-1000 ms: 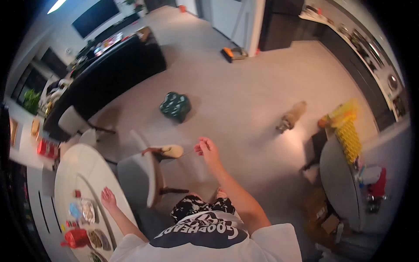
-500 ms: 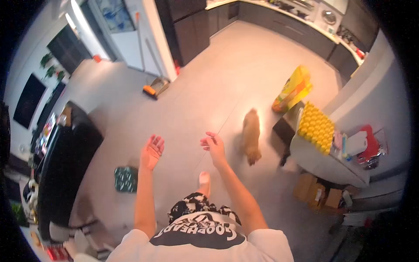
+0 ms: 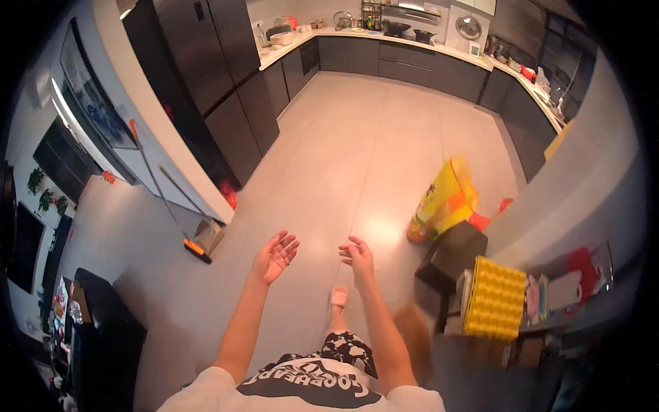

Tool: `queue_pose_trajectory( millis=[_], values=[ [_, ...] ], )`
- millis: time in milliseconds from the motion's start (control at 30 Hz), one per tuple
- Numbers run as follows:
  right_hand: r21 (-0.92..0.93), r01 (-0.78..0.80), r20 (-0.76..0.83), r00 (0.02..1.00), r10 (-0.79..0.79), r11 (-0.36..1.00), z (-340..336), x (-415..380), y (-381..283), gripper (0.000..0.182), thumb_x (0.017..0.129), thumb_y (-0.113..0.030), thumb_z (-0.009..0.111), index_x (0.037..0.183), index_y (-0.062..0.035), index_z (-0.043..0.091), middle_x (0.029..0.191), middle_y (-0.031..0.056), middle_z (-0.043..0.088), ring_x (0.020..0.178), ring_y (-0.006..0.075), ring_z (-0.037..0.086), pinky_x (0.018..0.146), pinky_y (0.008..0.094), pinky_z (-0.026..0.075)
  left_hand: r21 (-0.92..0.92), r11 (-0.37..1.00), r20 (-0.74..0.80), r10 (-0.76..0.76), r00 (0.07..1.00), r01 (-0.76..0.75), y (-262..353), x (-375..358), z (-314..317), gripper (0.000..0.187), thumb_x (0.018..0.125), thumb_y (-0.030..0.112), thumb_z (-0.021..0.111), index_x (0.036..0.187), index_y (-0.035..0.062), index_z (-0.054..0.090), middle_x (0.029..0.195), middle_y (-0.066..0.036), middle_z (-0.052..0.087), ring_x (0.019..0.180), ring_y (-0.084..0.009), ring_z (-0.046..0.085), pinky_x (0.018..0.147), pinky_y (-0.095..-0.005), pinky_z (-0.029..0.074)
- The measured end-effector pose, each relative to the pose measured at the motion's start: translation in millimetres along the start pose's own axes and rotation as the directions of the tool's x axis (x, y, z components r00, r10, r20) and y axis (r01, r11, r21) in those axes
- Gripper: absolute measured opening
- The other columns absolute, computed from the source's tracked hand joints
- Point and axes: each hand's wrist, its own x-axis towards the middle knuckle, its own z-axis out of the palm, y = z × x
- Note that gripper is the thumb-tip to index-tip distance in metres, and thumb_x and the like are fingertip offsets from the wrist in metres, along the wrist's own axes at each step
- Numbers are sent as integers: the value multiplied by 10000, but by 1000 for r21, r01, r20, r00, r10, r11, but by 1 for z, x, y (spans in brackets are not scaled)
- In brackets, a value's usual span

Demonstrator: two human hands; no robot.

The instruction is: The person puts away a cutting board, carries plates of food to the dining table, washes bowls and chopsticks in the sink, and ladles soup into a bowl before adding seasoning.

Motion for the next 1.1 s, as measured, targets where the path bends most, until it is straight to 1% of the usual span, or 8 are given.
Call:
queue_pose_trajectory(
  millis=[100, 233, 367, 467, 600, 767, 967, 1100],
  values=[
    [-189, 12, 257, 966, 37, 982, 34, 99, -22, 319, 938, -252, 473, 1186, -54, 506, 997, 44, 628, 847, 115, 590, 730, 262, 464, -179, 984, 141, 1, 990, 25, 19, 114, 14, 275, 930, 220, 467, 1155, 65, 505, 1123, -108, 571, 1078, -253, 542, 906, -362, 462],
    [-278, 3, 487, 862, 138, 961, 103, 199, -62, 299, 933, -302, 495, 1032, -35, 588, 915, 41, 635, 786, 111, 587, 697, 258, 461, -211, 976, 68, 61, 996, -45, 67, 223, 73, 283, 932, 224, 464, 1149, 44, 498, 1117, -110, 551, 1101, -247, 515, 943, -361, 433],
    [-268, 57, 398, 916, 57, 962, 132, 322, -82, 346, 916, -305, 526, 725, -22, 584, 631, 20, 578, 554, 85, 501, 529, 241, 418, -182, 972, 14, 153, 988, -148, 104, 347, 86, 280, 930, 228, 468, 1125, 28, 497, 1059, -109, 546, 1065, -229, 519, 944, -350, 429],
    [-484, 142, 382, 922, 63, 864, 143, 423, -105, 378, 915, -296, 526, 655, -26, 578, 554, 4, 534, 495, 74, 463, 465, 239, 381, -216, 961, 50, 190, 981, -175, 126, 451, 80, 274, 930, 221, 463, 1124, 32, 498, 1061, -111, 553, 1062, -232, 524, 942, -350, 431],
    [-456, 153, 386, 922, 40, 877, 151, 578, -136, 369, 899, -283, 548, 618, -44, 573, 512, -15, 500, 460, 64, 439, 431, 233, 350, -277, 959, 144, 101, 984, -58, 167, 608, 81, 262, 936, 214, 443, 1116, 38, 512, 1068, -125, 578, 1060, -246, 536, 940, -358, 435],
    [-296, 51, 243, 970, 24, 954, 139, 751, -187, 237, 874, -212, 579, 724, -35, 628, 590, 7, 567, 538, 73, 512, 512, 217, 415, -331, 941, 235, 3, 972, 77, 229, 772, 126, 252, 946, 216, 422, 1105, 44, 517, 1058, -126, 591, 1070, -241, 539, 944, -349, 432],
    [-196, 203, 145, 974, -176, 959, 106, 941, -240, 161, 863, -170, 602, 809, -21, 634, 727, 48, 629, 649, 98, 576, 596, 220, 454, -448, 871, 382, -19, 924, 203, 290, 958, 162, 281, 945, 250, 421, 1106, 37, 510, 1131, -153, 568, 1138, -279, 498, 992, -390, 392],
    [-177, 111, 57, 993, -102, 978, 116, 1076, -270, 161, 874, -170, 588, 934, -22, 609, 805, 42, 636, 745, 109, 599, 674, 235, 463, -482, 855, 344, -18, 939, 193, 335, 1083, 187, 326, 945, 289, 419, 1128, 30, 489, 1230, -175, 498, 1208, -301, 429, 1014, -407, 366]
  ],
)
